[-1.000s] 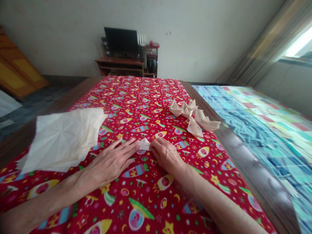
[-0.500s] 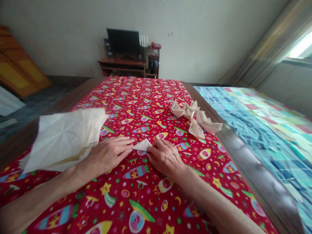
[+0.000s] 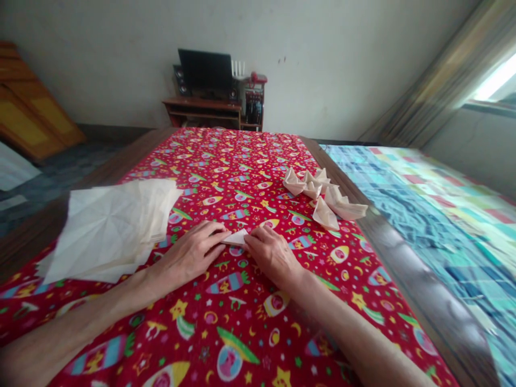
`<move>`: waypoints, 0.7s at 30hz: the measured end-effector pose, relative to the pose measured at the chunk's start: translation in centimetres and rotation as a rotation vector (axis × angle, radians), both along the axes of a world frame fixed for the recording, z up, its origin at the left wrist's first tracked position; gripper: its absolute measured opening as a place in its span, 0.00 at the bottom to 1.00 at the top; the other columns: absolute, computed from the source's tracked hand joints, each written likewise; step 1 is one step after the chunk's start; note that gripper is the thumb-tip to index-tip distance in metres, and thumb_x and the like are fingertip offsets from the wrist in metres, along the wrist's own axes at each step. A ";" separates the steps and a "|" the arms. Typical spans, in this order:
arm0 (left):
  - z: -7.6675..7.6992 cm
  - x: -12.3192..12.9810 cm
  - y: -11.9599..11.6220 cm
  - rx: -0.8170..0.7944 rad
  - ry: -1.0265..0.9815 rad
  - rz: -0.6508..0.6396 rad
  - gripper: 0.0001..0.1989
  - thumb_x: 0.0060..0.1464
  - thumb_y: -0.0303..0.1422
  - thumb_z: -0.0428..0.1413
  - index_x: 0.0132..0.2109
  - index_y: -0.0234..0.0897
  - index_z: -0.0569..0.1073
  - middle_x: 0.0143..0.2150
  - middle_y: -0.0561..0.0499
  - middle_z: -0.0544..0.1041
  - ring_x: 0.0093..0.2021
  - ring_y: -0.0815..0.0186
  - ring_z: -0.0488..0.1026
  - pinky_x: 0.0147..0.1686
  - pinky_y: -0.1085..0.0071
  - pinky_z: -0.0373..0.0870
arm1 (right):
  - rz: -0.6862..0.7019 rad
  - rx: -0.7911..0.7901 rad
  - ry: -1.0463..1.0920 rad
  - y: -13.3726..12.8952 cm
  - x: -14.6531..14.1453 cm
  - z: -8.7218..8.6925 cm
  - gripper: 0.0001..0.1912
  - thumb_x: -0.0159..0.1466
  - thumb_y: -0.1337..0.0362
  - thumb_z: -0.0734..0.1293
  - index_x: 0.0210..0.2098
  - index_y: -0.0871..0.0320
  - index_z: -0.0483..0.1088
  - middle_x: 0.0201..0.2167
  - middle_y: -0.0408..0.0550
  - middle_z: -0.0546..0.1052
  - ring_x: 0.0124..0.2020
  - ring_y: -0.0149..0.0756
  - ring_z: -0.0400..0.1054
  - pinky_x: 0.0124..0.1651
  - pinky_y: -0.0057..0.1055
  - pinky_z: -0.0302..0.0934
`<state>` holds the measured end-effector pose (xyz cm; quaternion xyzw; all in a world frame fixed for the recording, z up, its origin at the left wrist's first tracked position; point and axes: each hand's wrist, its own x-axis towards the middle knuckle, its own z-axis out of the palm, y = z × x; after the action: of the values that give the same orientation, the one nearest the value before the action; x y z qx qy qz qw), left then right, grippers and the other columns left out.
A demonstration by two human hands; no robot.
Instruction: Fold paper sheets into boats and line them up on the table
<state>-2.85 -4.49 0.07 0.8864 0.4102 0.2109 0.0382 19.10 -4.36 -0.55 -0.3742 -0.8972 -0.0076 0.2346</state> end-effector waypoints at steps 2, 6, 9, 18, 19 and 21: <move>-0.1 0.1 0.1 -0.017 -0.048 0.007 0.11 0.60 0.29 0.50 0.49 0.38 0.70 0.45 0.48 0.71 0.47 0.62 0.67 0.49 0.63 0.68 | -0.013 0.075 -0.119 -0.2 -0.2 0.3 0.13 0.69 0.65 0.55 0.38 0.60 0.70 0.33 0.50 0.72 0.34 0.36 0.63 0.36 0.31 0.58; -0.5 0.7 0.1 -0.067 -0.187 0.012 0.12 0.59 0.29 0.51 0.50 0.38 0.70 0.45 0.49 0.72 0.46 0.63 0.69 0.48 0.65 0.68 | -0.086 0.220 -0.281 -0.6 -0.9 0.7 0.11 0.67 0.68 0.57 0.34 0.59 0.69 0.29 0.48 0.71 0.31 0.36 0.61 0.35 0.34 0.53; -0.8 1.5 -0.1 -0.118 -0.321 0.040 0.11 0.58 0.30 0.53 0.49 0.36 0.68 0.45 0.48 0.73 0.47 0.63 0.70 0.49 0.65 0.68 | -0.154 0.254 -0.275 -0.5 -1.5 0.7 0.10 0.65 0.68 0.59 0.30 0.59 0.68 0.27 0.47 0.70 0.30 0.35 0.60 0.33 0.33 0.51; -1.5 3.1 -0.7 -0.167 -0.456 0.178 0.24 0.59 0.32 0.50 0.60 0.32 0.56 0.49 0.41 0.71 0.44 0.61 0.73 0.46 0.61 0.72 | -0.178 0.110 0.081 -0.7 -2.7 0.0 0.09 0.65 0.68 0.57 0.28 0.58 0.64 0.24 0.45 0.69 0.25 0.31 0.61 0.28 0.27 0.49; -1.7 3.1 -0.6 -0.131 -0.436 0.171 0.24 0.58 0.31 0.50 0.60 0.33 0.56 0.50 0.40 0.70 0.48 0.60 0.71 0.48 0.60 0.71 | -0.174 0.082 0.127 -0.7 -2.8 0.0 0.08 0.64 0.68 0.58 0.29 0.58 0.64 0.24 0.45 0.70 0.25 0.31 0.61 0.28 0.27 0.50; -2.0 3.1 -0.5 -0.083 -0.395 0.155 0.25 0.57 0.28 0.50 0.61 0.33 0.55 0.53 0.40 0.68 0.52 0.59 0.69 0.51 0.59 0.69 | -0.164 0.008 0.207 -0.8 -2.8 0.1 0.06 0.63 0.68 0.59 0.30 0.58 0.63 0.24 0.44 0.70 0.24 0.30 0.61 0.28 0.26 0.51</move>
<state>0.23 -4.98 -1.89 0.7912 0.4701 0.3659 0.1382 16.26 -5.16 -0.41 -0.4443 -0.8343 0.0082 0.3262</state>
